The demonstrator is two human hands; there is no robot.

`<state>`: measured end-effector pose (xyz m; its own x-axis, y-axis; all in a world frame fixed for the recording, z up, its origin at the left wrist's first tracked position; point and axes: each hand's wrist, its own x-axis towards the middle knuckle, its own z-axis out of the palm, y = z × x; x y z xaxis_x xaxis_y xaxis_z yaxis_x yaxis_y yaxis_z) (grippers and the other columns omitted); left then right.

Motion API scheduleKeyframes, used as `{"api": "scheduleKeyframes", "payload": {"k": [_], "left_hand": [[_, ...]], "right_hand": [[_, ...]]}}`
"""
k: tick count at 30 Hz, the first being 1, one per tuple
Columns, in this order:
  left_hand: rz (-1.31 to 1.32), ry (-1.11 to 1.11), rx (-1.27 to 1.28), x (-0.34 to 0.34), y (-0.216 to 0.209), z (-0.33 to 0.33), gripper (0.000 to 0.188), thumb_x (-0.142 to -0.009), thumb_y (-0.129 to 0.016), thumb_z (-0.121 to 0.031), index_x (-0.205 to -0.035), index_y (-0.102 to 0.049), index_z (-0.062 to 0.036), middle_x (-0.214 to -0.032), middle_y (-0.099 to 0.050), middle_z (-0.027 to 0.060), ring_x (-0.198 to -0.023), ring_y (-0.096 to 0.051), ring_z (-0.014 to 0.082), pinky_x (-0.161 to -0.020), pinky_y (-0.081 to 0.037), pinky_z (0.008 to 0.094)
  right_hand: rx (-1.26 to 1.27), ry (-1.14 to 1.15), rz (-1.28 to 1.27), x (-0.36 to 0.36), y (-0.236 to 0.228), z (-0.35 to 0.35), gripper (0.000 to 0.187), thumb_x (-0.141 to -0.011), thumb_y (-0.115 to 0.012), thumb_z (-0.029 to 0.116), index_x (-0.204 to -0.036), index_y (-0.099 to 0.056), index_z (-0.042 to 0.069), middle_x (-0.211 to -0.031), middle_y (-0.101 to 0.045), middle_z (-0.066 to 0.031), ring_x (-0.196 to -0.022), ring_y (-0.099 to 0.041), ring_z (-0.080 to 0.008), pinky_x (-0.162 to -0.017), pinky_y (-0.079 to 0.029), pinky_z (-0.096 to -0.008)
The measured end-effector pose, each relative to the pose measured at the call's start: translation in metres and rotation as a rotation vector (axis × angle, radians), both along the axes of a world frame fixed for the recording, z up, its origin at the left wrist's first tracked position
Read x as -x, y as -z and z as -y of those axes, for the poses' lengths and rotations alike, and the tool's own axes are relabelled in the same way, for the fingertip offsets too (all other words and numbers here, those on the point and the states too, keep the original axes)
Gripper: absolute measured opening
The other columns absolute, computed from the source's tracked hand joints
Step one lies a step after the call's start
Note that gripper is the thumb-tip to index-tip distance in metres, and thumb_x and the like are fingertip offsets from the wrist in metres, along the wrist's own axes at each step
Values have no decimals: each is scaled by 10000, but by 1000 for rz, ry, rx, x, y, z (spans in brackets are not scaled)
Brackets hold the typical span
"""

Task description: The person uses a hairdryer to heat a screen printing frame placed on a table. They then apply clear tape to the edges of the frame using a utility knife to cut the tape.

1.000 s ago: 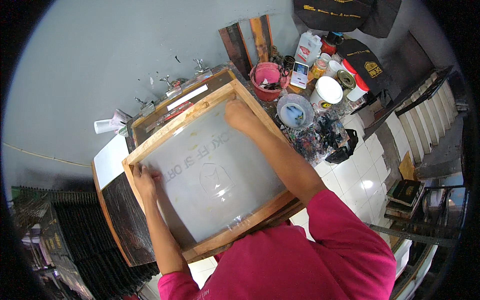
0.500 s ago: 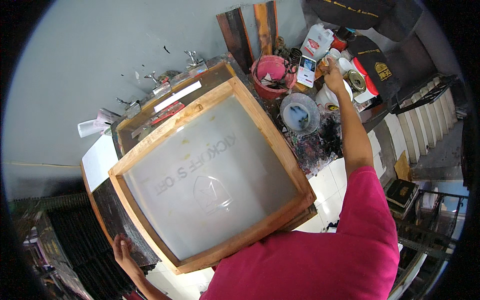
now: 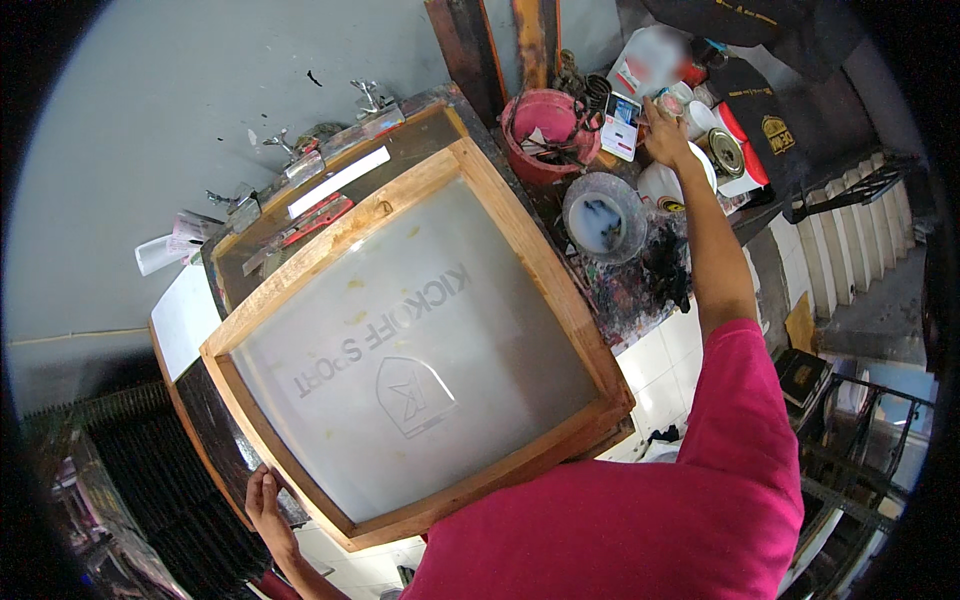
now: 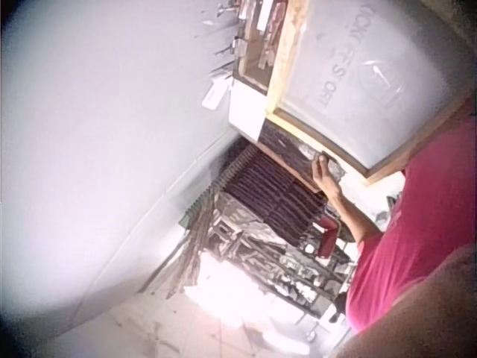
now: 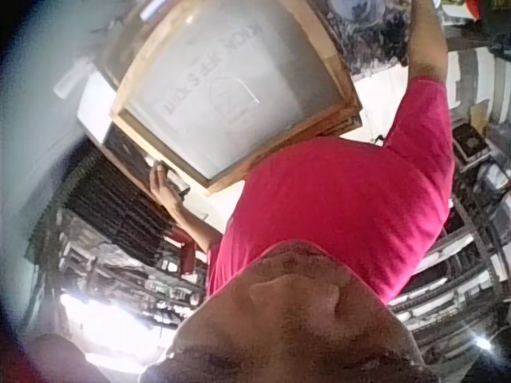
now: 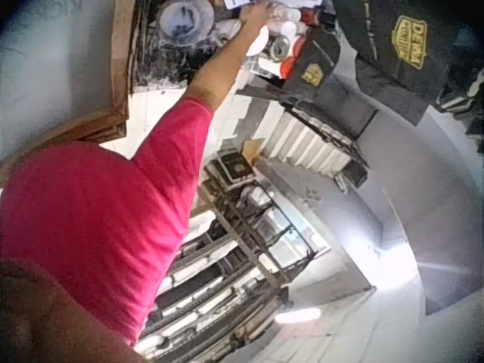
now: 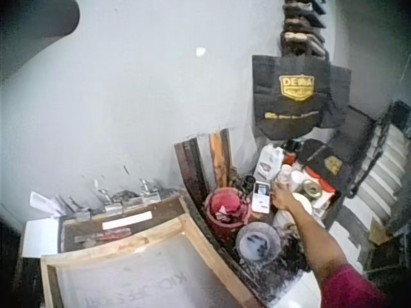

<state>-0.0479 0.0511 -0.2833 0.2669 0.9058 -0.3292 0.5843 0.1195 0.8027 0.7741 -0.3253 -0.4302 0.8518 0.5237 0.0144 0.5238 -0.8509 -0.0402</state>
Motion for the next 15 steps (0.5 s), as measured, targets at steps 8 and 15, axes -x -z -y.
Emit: {"api": "scheduleKeyframes", "payload": {"k": [8,15], "left_hand": [[10,-14,8,5,2,-1,352,-1064,-601,-204,-1294,-637,61,-1151,-701,106,-1064,-658,187,-977,-504,335],[-49,16,-27,-9,-9,4,340,-1052,-610,-162,-1317,-632,50,-1171,-685,107,-1075,-635,181,-966,-492,325]], "right_hand": [[132,35,-43,4,-6,-13,798,-920,-548,242,-1644,-247,93,-1609,-430,-206,-1540,-338,-327,-1219,-176,-661],[-91,133,-12,-2,-11,5,786,-900,-579,246,-1627,-311,115,-1552,-500,-220,-1464,-448,-375,-1193,-242,-639]]}}
